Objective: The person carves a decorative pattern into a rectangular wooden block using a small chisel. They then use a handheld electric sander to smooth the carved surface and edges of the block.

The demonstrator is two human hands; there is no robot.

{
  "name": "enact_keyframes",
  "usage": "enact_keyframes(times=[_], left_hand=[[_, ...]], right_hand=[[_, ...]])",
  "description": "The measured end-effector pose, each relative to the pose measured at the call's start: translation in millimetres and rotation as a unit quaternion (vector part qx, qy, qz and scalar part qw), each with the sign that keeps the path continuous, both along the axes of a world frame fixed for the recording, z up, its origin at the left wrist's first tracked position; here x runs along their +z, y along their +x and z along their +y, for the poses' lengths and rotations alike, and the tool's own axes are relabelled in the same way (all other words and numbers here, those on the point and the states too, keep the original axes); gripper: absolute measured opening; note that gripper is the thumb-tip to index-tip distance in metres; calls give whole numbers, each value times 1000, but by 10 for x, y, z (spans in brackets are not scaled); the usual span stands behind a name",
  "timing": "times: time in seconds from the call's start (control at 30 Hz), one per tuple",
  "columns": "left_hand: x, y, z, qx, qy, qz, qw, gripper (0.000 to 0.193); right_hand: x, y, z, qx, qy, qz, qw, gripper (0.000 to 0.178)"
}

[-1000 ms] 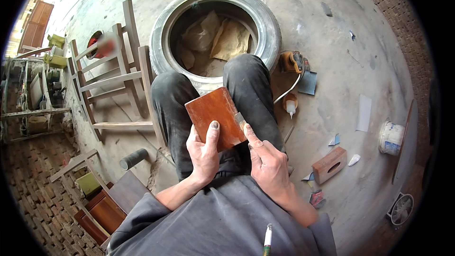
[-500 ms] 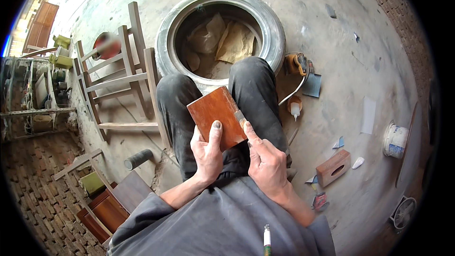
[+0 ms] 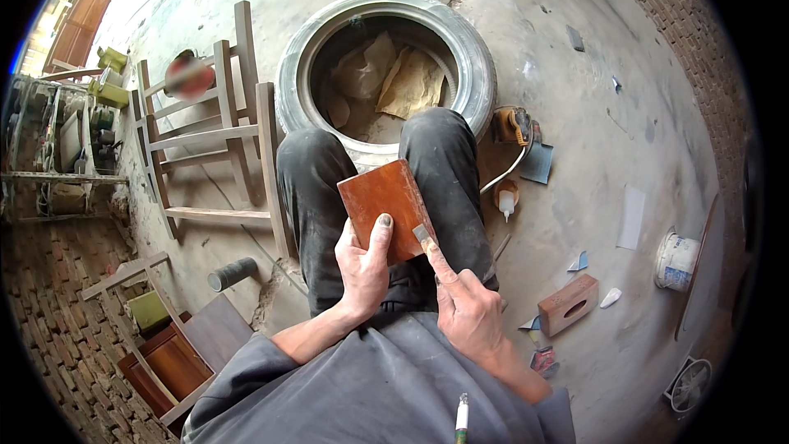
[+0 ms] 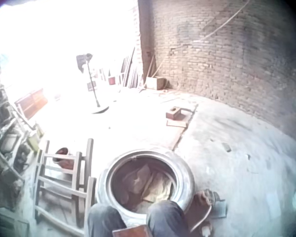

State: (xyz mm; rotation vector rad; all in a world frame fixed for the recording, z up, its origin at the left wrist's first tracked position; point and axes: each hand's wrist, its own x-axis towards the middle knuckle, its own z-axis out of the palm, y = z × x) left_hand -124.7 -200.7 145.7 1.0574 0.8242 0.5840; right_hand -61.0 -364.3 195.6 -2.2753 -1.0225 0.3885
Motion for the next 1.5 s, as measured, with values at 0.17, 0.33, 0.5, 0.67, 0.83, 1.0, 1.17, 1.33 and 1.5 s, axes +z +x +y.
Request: enact_keyframes(times=[0.17,0.33,0.5,0.67,0.83,1.0,1.17,1.33,1.5], left_hand=[[-21,-8,-9,-2,-12,-15,1000,32],[6,-3,10,-7,-7,-9,1000,32],[38,12,27,-10,7,-8,1000,32],[35,29,43,-14,-24,-22,999,32],[9,1,-4,-27,11,-11,1000,33],[23,14,53,-22,4,-5,1000,33],[57,20,74,-11,-16,-19,1000,34],[54,9,55,-15,-24,-10,1000,34],[18,4,40,-48,19,25,998,34]], right_hand=[[-20,-1,59,0,-5,-43,999,69],[-42,64,188,12,-27,-71,997,72],[-3,96,163,8,-24,-83,996,74],[-64,75,170,10,-23,-86,996,74],[-118,237,353,2,16,-109,994,72],[-30,134,225,6,-17,-83,996,68],[-83,195,258,-1,0,-92,996,67],[-111,117,163,-3,-1,-80,997,68],[-168,429,498,-24,95,-66,993,63]])
